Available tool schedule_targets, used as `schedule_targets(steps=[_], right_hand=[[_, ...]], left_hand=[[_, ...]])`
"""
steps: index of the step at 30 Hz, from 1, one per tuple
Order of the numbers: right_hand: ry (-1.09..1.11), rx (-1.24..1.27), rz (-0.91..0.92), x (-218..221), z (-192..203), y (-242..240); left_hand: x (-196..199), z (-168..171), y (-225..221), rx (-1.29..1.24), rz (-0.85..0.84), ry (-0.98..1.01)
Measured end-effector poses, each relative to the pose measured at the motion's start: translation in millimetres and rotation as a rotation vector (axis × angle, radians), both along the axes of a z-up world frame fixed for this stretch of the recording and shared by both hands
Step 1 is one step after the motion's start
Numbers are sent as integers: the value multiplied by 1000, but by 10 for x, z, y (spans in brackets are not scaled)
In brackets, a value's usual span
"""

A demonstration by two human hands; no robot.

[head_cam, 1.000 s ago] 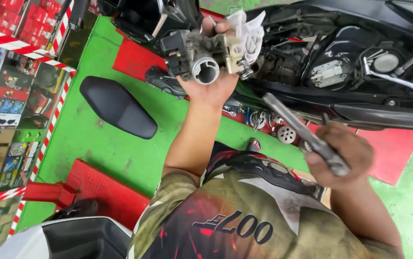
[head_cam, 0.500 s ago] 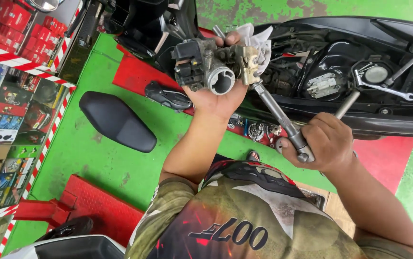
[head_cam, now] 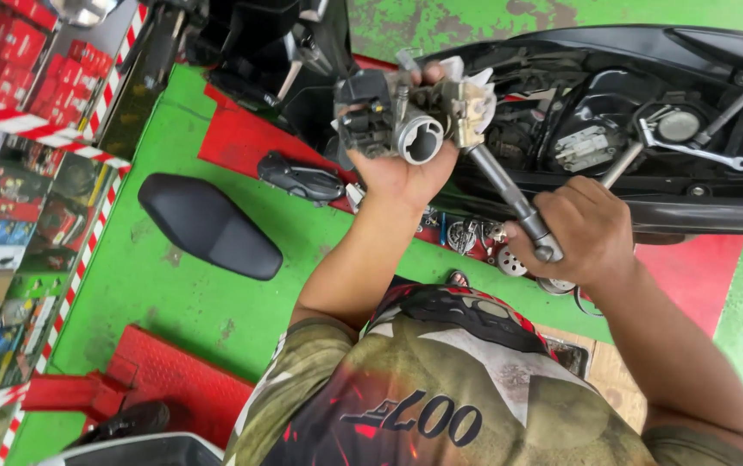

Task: Cleaning a throttle body component with a rag and installing it into a motorcycle engine.

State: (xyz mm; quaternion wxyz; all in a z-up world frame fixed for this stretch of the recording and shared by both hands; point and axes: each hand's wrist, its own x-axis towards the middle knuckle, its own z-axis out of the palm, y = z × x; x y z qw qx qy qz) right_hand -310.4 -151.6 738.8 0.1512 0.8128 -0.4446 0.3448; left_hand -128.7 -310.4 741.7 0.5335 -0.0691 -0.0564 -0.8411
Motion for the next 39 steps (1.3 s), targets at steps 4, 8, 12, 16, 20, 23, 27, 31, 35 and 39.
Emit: schedule_targets(steps=[4,8,12,16,20,23,27,31,35,39], right_hand=[[-391,221,-153,173,-232,200],[-792,201,-187,428,-242,249],[-778,105,-152,612,-299,159],[-816,-14,-183,791,-464,234],[-684,-191,-180,759,-594,360],[-560,-54,59,768,-337,326],[-434,-78,93,805,-257,220],[-320,-116,84,736,-306,217],[-245,-121,104,713,-210,190],[-101,-98,139,657,85,129]], left_hand=[[115,-273,-121,-25,-201,99],[258,-280,-117,-59,-233,35],[459,-321,-291,-272,-221,52],[757,-321,-479,-281,-91,-28],[1035,-299,-612,-317,-53,-61],[1154,-374,-721,-317,-102,-45],[1218,-240,-774,-339,-96,-40],[1276,-137,-730,-351,-97,-68],[1275,-76,-736,-366,-111,-113],[1268,-88,-706,-352,-107,-149]])
